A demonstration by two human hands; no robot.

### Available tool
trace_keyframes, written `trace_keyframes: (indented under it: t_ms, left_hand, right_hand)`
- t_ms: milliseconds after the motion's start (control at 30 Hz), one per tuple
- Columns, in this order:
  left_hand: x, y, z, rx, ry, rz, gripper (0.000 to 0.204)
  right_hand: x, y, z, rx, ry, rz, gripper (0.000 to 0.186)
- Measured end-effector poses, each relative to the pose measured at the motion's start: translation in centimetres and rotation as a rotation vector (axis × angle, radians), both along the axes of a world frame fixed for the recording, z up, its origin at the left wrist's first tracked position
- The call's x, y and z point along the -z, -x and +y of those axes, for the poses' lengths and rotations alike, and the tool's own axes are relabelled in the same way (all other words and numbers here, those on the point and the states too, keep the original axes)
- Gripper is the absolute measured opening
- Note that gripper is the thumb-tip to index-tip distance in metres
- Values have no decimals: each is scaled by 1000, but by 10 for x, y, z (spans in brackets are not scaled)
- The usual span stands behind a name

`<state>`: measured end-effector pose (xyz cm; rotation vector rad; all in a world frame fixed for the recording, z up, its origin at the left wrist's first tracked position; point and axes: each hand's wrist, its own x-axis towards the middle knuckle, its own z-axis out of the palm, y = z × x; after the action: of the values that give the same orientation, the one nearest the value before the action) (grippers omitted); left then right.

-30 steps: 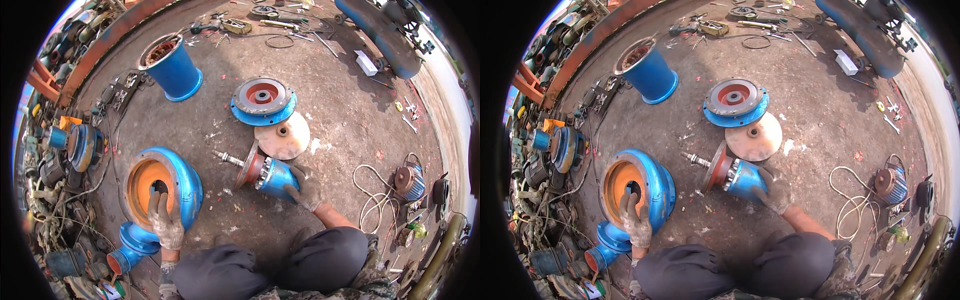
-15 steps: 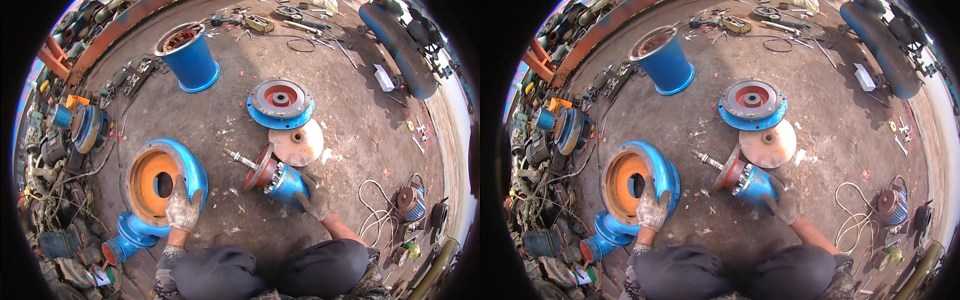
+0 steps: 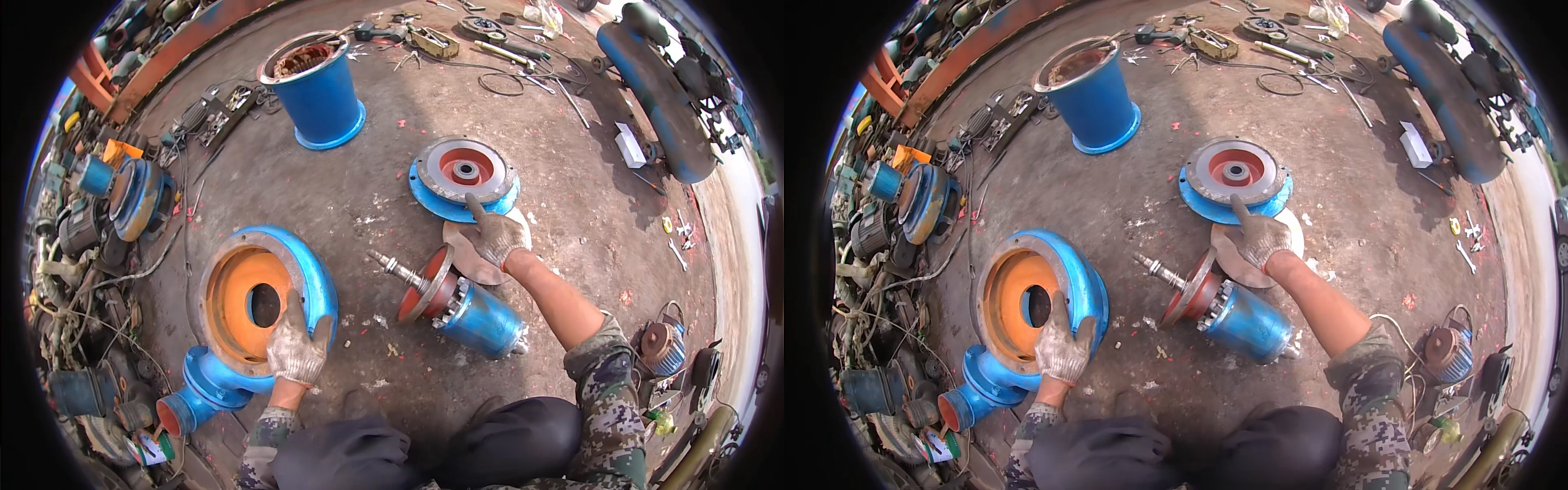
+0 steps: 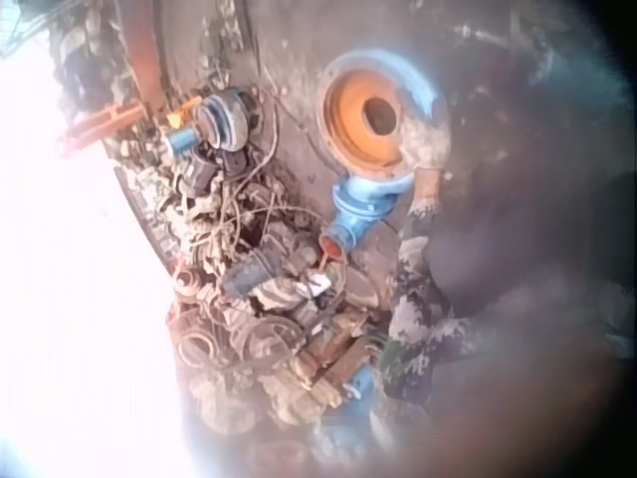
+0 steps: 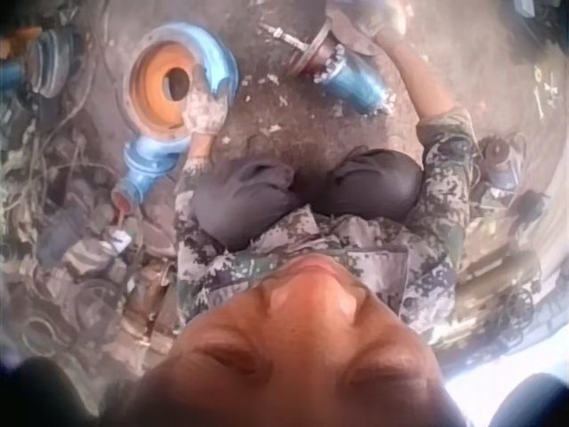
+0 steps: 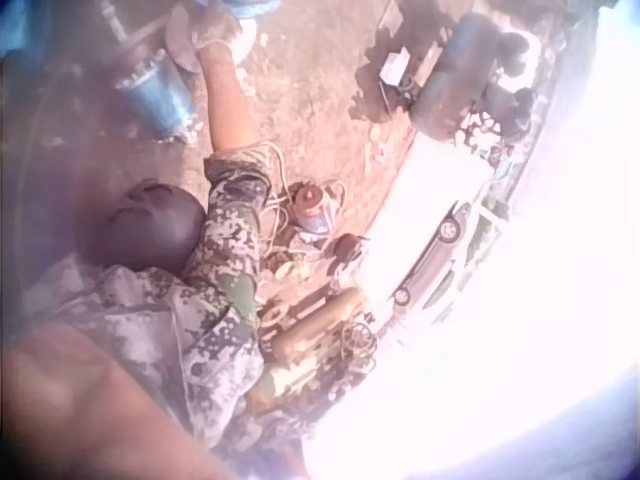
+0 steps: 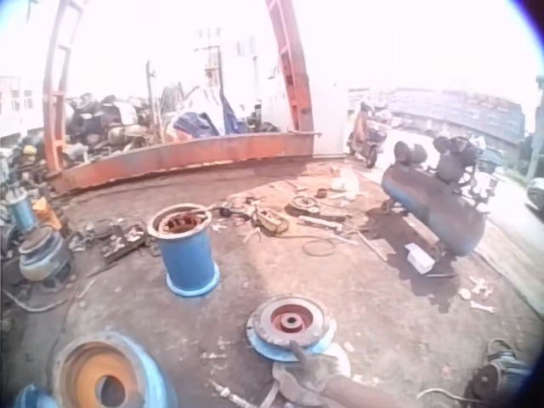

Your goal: The person sits on the floor in a cluttered workshop, handling disassembled blue and orange pump components. They plug in a power tool and use it to grind or polish the surfaces of the parts, then inspect the components by hand.

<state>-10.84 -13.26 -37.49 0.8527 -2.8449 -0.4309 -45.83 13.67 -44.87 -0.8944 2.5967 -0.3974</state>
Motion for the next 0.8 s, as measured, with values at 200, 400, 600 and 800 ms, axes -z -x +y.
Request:
trace_keyframes:
  t_ms: [200, 400, 600, 800]
  left_hand:
    - [-4, -5, -4, -25, 12, -7, 81]
    - [-3, -5, -3, -36, 14, 3, 80]
    - [-1, -6, -5, -31, 39, 3, 80]
    - [-3, -3, 2, -70, -13, -40, 79]
  right_hand:
    - [26, 18, 0, 19, -159, 184, 72]
    - [20, 26, 10, 155, -193, 141, 65]
    - [48, 7, 53, 341, 54, 138, 62]
    - [64, -78, 94, 515, 338, -141, 39]
